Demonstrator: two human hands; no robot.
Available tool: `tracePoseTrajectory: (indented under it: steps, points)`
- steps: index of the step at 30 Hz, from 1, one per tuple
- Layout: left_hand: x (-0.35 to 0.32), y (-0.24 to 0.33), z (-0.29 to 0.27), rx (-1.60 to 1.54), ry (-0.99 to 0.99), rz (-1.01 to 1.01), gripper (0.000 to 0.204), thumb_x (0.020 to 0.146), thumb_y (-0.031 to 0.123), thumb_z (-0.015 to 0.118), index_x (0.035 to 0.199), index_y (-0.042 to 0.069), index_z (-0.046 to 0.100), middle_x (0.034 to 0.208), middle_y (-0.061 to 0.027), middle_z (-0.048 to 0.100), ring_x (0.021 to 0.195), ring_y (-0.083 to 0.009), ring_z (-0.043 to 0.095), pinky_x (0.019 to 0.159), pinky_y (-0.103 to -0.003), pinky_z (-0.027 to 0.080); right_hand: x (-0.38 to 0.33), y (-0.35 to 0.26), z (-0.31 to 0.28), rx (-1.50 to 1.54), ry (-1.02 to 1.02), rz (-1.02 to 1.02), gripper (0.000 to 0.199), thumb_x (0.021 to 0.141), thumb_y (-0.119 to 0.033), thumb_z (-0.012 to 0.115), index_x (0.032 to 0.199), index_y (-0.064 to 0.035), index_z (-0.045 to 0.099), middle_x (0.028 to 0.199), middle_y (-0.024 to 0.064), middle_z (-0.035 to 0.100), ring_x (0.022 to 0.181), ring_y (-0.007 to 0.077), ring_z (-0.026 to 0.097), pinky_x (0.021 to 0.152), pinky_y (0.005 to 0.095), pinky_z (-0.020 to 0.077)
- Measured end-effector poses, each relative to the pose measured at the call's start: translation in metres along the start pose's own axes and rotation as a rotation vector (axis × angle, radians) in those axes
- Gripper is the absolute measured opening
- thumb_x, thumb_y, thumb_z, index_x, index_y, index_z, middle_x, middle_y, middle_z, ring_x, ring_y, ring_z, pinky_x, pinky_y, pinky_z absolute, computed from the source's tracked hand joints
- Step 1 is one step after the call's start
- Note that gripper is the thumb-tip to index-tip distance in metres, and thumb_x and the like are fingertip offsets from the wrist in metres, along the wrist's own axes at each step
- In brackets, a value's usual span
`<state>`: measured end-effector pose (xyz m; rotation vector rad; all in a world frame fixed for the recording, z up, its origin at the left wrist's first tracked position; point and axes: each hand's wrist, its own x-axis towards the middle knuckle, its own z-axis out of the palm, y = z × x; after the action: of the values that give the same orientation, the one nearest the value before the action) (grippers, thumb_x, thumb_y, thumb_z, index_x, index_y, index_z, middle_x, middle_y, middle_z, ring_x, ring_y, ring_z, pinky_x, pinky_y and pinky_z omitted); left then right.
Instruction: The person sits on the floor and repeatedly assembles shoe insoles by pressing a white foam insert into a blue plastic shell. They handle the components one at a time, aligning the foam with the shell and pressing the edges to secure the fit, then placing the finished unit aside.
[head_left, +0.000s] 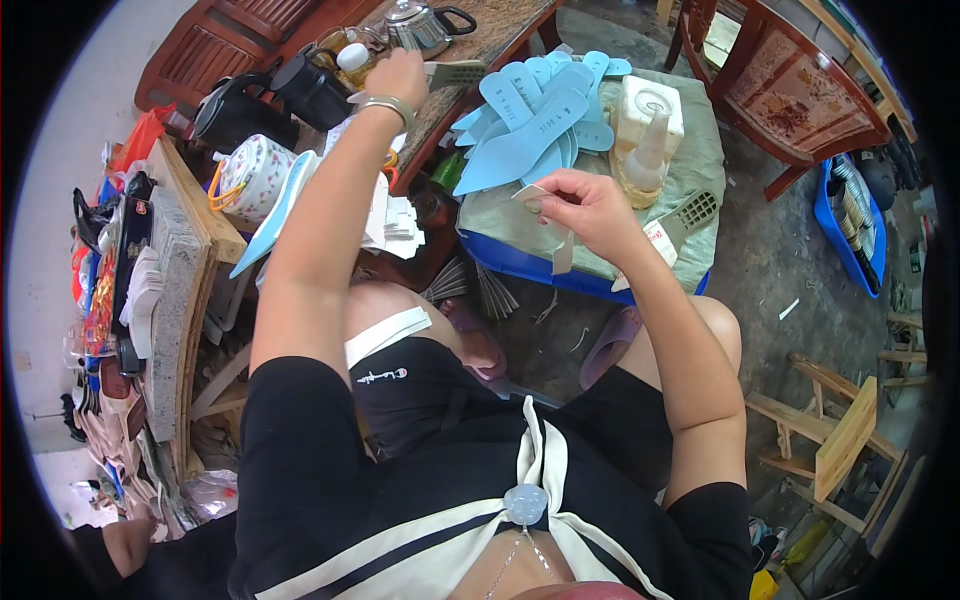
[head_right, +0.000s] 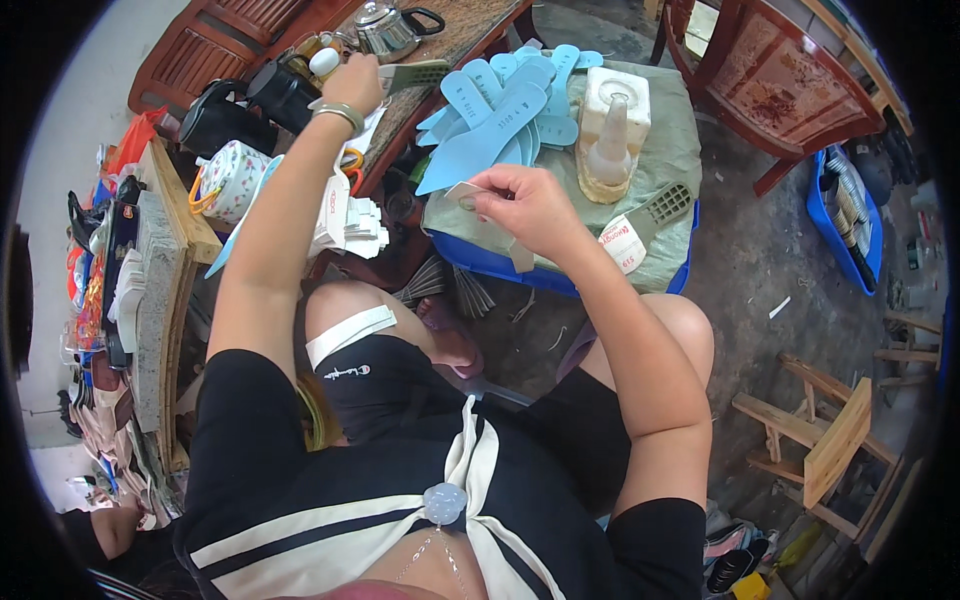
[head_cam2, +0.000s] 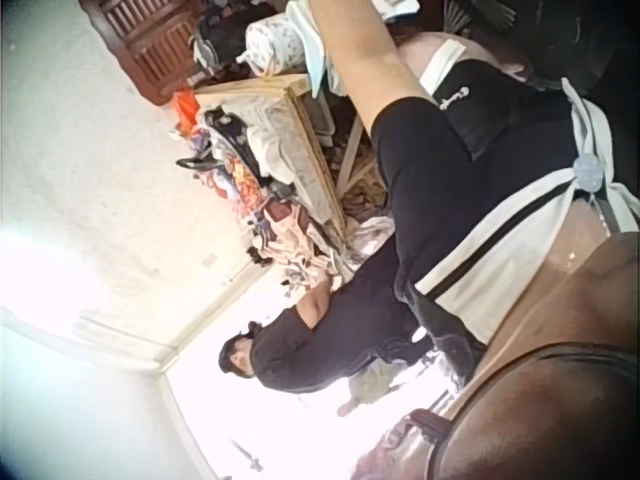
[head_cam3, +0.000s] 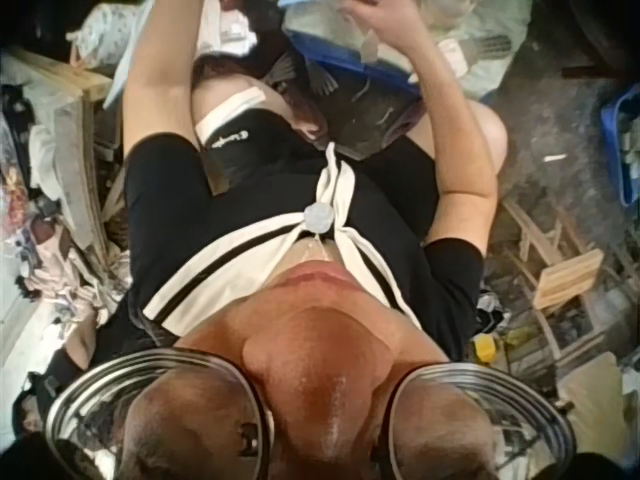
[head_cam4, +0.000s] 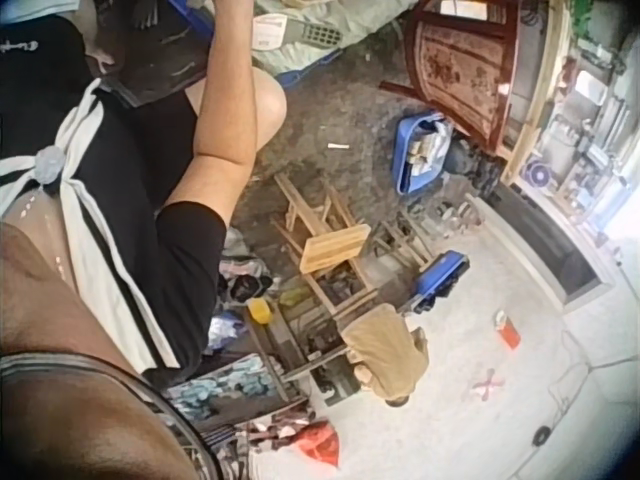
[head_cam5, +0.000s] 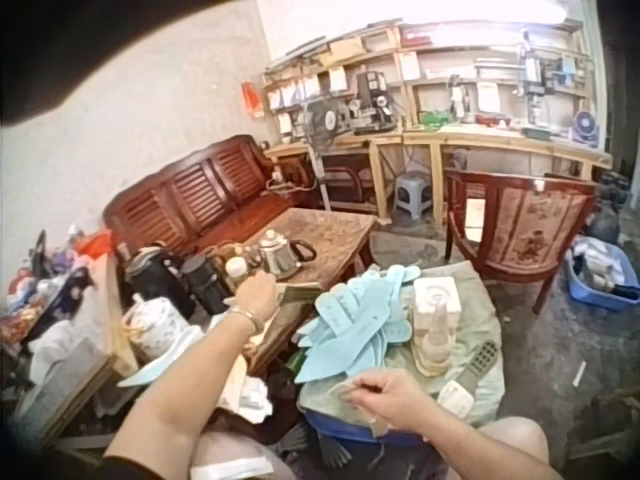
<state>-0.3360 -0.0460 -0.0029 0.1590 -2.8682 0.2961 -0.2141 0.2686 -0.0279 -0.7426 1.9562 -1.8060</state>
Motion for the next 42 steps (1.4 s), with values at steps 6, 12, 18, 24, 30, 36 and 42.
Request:
tracePoseTrajectory:
  steps: [6,12,18,24,30,36,42]
  points:
    - [-0.031,-0.059,-0.074,-1.415,-0.366,-0.299,0.027,0.093,0.017,0.053,0.107,-0.005,0.057,0.092,-0.0164,0.069,0.074,-0.0194,0.07,0.063,-0.032,0.058,-0.004,0.003,0.011,-0.47,0.198,-0.362,0.008,0.077,-0.004,0.067,0.084,-0.0001,0.067,0.113,0.0121,0.063,0.095,0.0309,0.063,0.077,0.0353,0.0517]
    - [-0.209,0.016,-0.095,-2.224,-0.586,-0.525,0.031,0.096,0.022,0.049,0.11,-0.003,0.061,0.097,-0.0131,0.07,0.075,-0.0142,0.069,0.052,-0.023,0.055,-0.018,-0.029,0.058,-0.687,0.183,-0.84,0.011,0.071,0.001,0.067,0.081,-0.0014,0.066,0.133,0.0136,0.052,0.125,0.0315,0.05,0.088,0.0377,0.0508]
    - [-0.287,0.026,-0.067,-2.462,-0.637,-0.061,0.027,0.094,0.029,0.054,0.099,0.003,0.06,0.079,-0.0077,0.063,0.072,-0.0159,0.063,0.068,-0.026,0.052,-0.025,-0.03,0.08,-0.463,0.185,-0.732,0.01,0.08,-0.005,0.066,0.088,0.002,0.066,0.091,0.0091,0.068,0.081,0.0233,0.067,0.076,0.0318,0.0524]
    - [-0.304,0.054,-0.068,-1.801,0.053,-0.209,0.047,0.092,0.024,0.06,0.129,0.0,0.046,0.119,-0.0113,0.056,0.112,-0.0167,0.051,0.096,-0.033,0.043,-0.023,-0.019,0.086,0.12,-0.158,-0.102,0.012,0.085,-0.005,0.062,0.093,0.0028,0.068,0.084,0.0004,0.065,0.073,0.0079,0.055,0.068,0.0226,0.0441]
    - [-0.277,0.033,-0.077,-2.057,0.166,-0.359,0.041,0.097,0.03,0.053,0.12,-0.003,0.052,0.11,-0.0162,0.062,0.101,-0.0269,0.064,0.086,-0.04,0.053,-0.021,-0.052,0.051,0.407,-0.36,-0.112,0.02,0.089,-0.007,0.055,0.101,0.0041,0.067,0.138,0.0202,0.048,0.116,0.0262,0.057,0.098,0.0317,0.0425]
    - [-0.272,0.045,-0.106,-2.256,0.077,-0.417,0.035,0.093,0.031,0.061,0.111,0.002,0.058,0.097,-0.011,0.066,0.087,-0.0247,0.068,0.072,-0.033,0.055,-0.017,-0.052,0.031,0.315,-0.142,-0.024,0.023,0.085,-0.005,0.065,0.107,0.0026,0.065,0.102,0.0081,0.065,0.087,0.0136,0.063,0.081,0.027,0.0507]
    - [-0.275,0.077,-0.1,-2.401,0.149,-0.535,0.034,0.093,0.03,0.061,0.111,0.001,0.057,0.101,-0.0097,0.065,0.095,-0.0227,0.064,0.079,-0.035,0.054,-0.015,-0.053,0.059,0.663,-0.039,0.096,0.02,0.087,-0.011,0.068,0.104,0.001,0.066,0.091,0.0053,0.067,0.076,0.012,0.064,0.071,0.0247,0.0528]
